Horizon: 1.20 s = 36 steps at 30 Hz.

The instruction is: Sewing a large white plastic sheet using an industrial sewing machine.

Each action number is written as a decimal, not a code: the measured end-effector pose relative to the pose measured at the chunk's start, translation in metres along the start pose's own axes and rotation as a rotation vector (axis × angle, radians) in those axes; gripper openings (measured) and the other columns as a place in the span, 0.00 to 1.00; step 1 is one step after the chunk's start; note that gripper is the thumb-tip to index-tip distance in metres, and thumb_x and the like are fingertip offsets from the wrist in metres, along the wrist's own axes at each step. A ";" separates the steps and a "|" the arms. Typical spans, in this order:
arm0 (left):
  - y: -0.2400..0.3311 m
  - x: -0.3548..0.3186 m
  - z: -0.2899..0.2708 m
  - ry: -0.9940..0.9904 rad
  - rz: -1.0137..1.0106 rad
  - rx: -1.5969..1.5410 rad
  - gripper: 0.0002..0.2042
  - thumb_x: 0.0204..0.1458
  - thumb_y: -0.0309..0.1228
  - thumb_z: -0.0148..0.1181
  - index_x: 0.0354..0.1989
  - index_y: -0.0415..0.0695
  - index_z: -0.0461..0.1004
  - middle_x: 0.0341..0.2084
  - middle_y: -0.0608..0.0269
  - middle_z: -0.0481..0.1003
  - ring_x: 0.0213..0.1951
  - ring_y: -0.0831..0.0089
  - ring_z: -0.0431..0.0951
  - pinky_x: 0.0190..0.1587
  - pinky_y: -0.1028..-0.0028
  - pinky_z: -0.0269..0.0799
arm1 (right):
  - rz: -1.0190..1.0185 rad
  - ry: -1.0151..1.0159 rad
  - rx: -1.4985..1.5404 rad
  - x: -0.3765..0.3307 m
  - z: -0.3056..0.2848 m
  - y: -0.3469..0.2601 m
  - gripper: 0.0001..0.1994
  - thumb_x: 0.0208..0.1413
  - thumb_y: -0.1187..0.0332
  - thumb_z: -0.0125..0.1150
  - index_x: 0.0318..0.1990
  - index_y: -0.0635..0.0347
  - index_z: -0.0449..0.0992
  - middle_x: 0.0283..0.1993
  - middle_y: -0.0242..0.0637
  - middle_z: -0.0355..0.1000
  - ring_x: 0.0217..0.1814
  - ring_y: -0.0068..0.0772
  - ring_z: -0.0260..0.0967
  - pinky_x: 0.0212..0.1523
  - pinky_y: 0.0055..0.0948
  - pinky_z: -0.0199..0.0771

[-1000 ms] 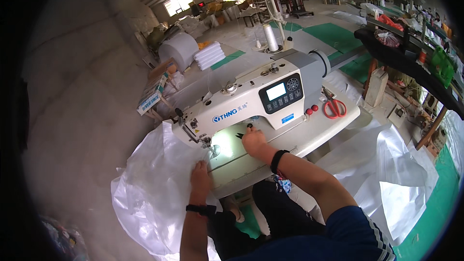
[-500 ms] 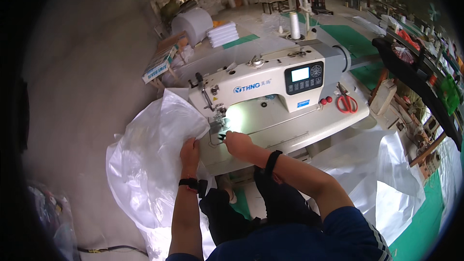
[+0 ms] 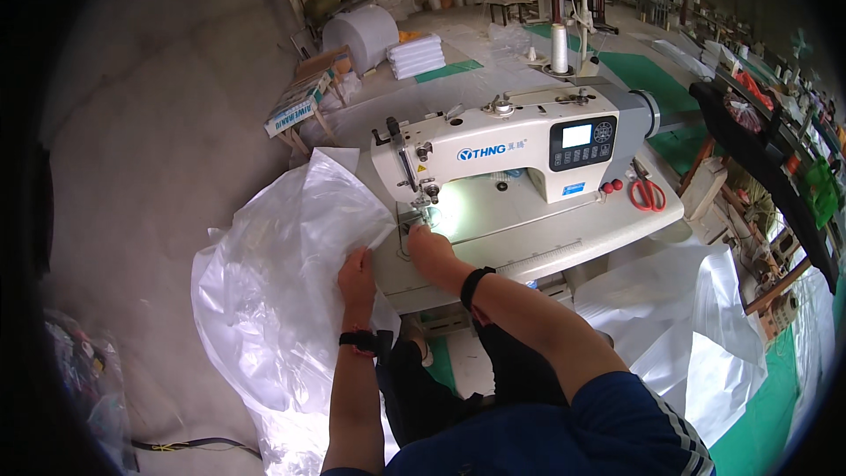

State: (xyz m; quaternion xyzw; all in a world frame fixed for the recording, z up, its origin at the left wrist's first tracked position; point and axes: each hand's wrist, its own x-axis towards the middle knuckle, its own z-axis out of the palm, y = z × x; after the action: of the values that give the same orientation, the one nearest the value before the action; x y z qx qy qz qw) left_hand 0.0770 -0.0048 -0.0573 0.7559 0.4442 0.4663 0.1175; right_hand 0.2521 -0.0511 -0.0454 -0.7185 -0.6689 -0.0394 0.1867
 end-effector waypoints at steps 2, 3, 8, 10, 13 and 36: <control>-0.002 0.000 -0.001 0.023 -0.008 -0.004 0.09 0.54 0.32 0.54 0.38 0.40 0.75 0.30 0.52 0.76 0.33 0.57 0.77 0.37 0.68 0.71 | -0.008 -0.018 0.017 -0.003 -0.004 -0.007 0.10 0.48 0.75 0.51 0.38 0.70 0.65 0.35 0.51 0.70 0.32 0.43 0.75 0.28 0.33 0.77; -0.003 0.000 -0.002 0.025 -0.013 -0.002 0.09 0.54 0.32 0.54 0.38 0.40 0.75 0.30 0.52 0.76 0.33 0.57 0.77 0.37 0.68 0.71 | 0.003 -0.023 0.008 -0.006 -0.005 -0.012 0.10 0.48 0.75 0.51 0.38 0.70 0.64 0.35 0.51 0.70 0.31 0.43 0.75 0.27 0.33 0.77; -0.004 0.003 -0.001 0.057 0.032 0.005 0.10 0.54 0.32 0.54 0.38 0.40 0.75 0.29 0.51 0.76 0.31 0.55 0.76 0.35 0.66 0.71 | -0.048 0.130 0.034 -0.001 0.001 -0.009 0.10 0.48 0.74 0.51 0.37 0.70 0.65 0.34 0.49 0.70 0.28 0.43 0.75 0.25 0.33 0.77; -0.004 0.005 0.003 0.036 0.030 0.049 0.10 0.54 0.32 0.54 0.38 0.39 0.74 0.28 0.51 0.75 0.30 0.54 0.75 0.34 0.65 0.70 | -0.026 0.041 -0.062 0.009 0.006 -0.005 0.16 0.47 0.72 0.54 0.42 0.73 0.64 0.34 0.49 0.70 0.29 0.41 0.75 0.25 0.31 0.77; -0.005 0.005 0.006 -0.026 -0.019 0.071 0.10 0.54 0.32 0.53 0.38 0.39 0.74 0.28 0.50 0.75 0.30 0.54 0.75 0.34 0.64 0.70 | 0.007 0.079 -0.003 0.015 0.012 -0.001 0.12 0.47 0.73 0.53 0.38 0.71 0.65 0.32 0.47 0.69 0.29 0.41 0.74 0.25 0.32 0.76; 0.190 -0.056 -0.171 -0.585 0.062 -0.176 0.09 0.48 0.26 0.57 0.38 0.39 0.73 0.30 0.60 0.75 0.34 0.66 0.76 0.40 0.71 0.72 | -1.034 -0.294 0.591 -0.097 -0.040 -0.143 0.26 0.46 0.55 0.64 0.45 0.67 0.66 0.46 0.52 0.66 0.47 0.52 0.66 0.46 0.43 0.67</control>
State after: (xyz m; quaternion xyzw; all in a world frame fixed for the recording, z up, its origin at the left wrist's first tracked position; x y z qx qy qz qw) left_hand 0.0361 -0.1987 0.1135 0.8581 0.3263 0.2689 0.2913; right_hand 0.1101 -0.1511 -0.0069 -0.2167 -0.9322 0.1618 0.2404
